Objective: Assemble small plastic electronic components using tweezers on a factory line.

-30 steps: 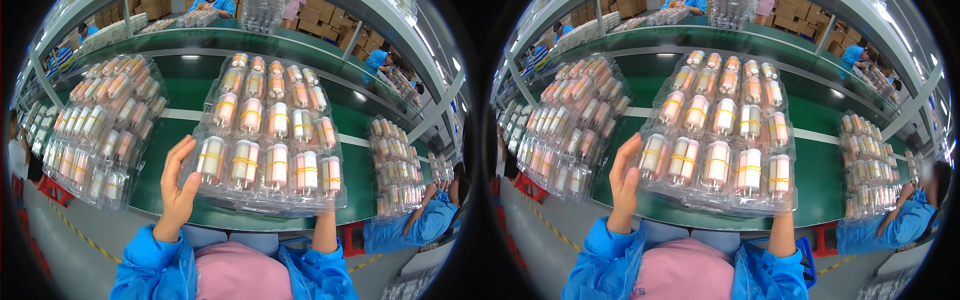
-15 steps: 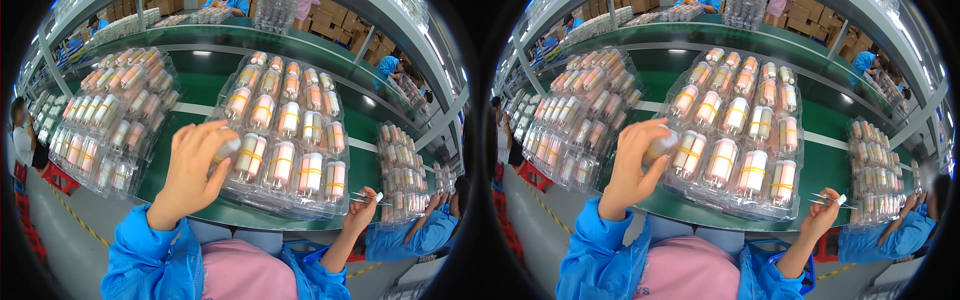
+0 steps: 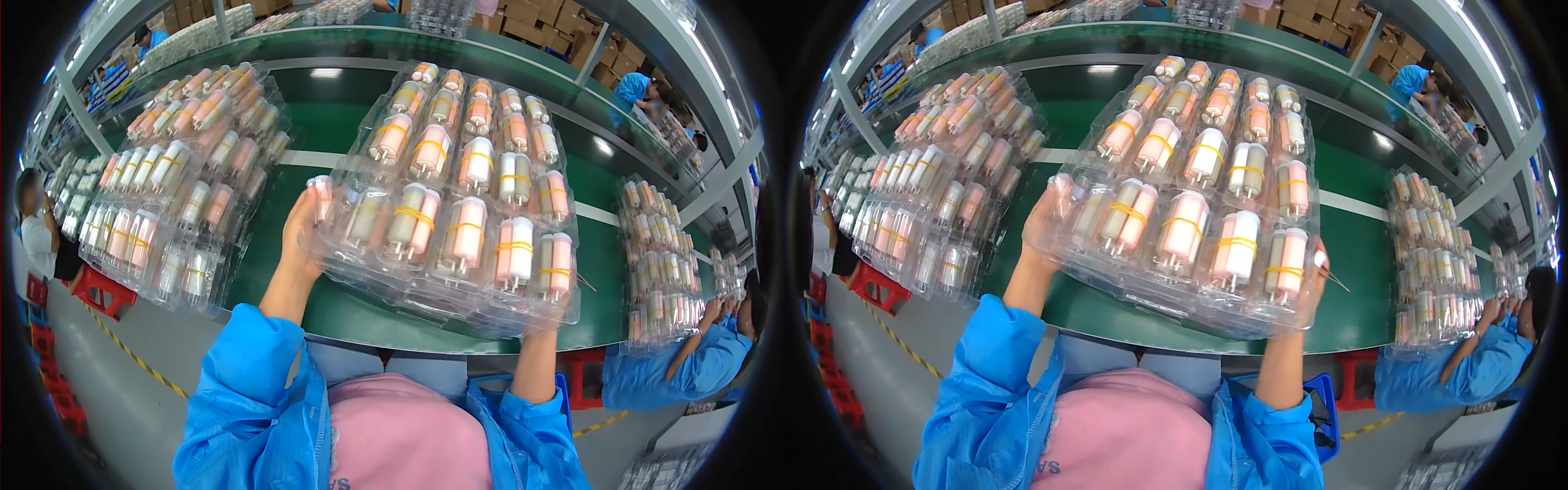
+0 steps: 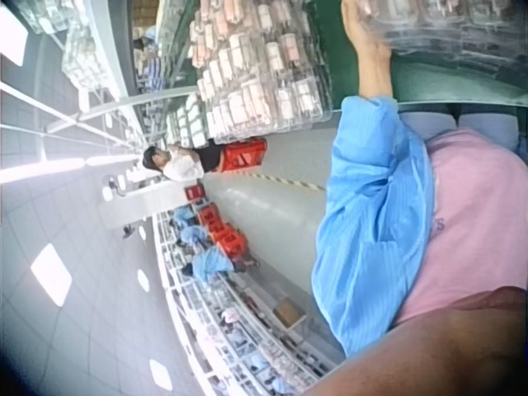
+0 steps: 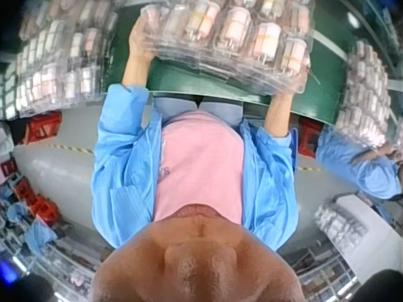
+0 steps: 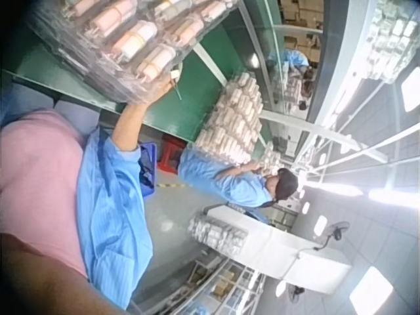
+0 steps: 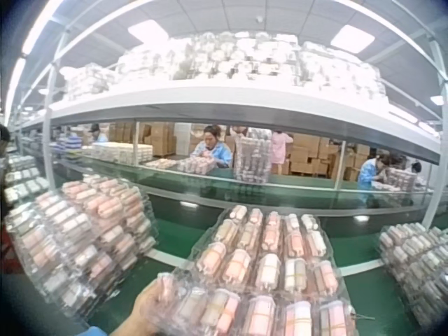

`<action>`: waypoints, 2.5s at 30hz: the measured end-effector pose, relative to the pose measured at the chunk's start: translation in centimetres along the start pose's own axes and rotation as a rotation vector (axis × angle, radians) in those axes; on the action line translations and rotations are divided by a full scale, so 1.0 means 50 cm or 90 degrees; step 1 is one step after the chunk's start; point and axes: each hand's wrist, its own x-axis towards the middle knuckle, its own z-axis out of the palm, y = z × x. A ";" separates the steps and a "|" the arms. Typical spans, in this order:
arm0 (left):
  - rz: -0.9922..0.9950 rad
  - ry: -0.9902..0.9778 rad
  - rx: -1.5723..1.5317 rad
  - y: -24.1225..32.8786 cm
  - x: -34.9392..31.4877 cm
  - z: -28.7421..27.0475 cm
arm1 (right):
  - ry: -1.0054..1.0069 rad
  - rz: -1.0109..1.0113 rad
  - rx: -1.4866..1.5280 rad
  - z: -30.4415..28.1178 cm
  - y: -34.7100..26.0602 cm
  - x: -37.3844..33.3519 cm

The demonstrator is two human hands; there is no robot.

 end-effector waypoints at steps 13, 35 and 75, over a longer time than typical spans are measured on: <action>0.018 0.084 0.040 -0.067 -0.157 0.094 | -0.019 0.118 -0.028 0.033 -0.087 -0.025; 0.052 -0.265 0.303 -0.082 -0.438 0.085 | -0.290 0.125 -0.267 0.148 -0.168 -0.458; 0.055 -0.309 0.430 -0.099 -0.418 0.050 | -0.466 0.036 -0.363 0.195 -0.109 -0.435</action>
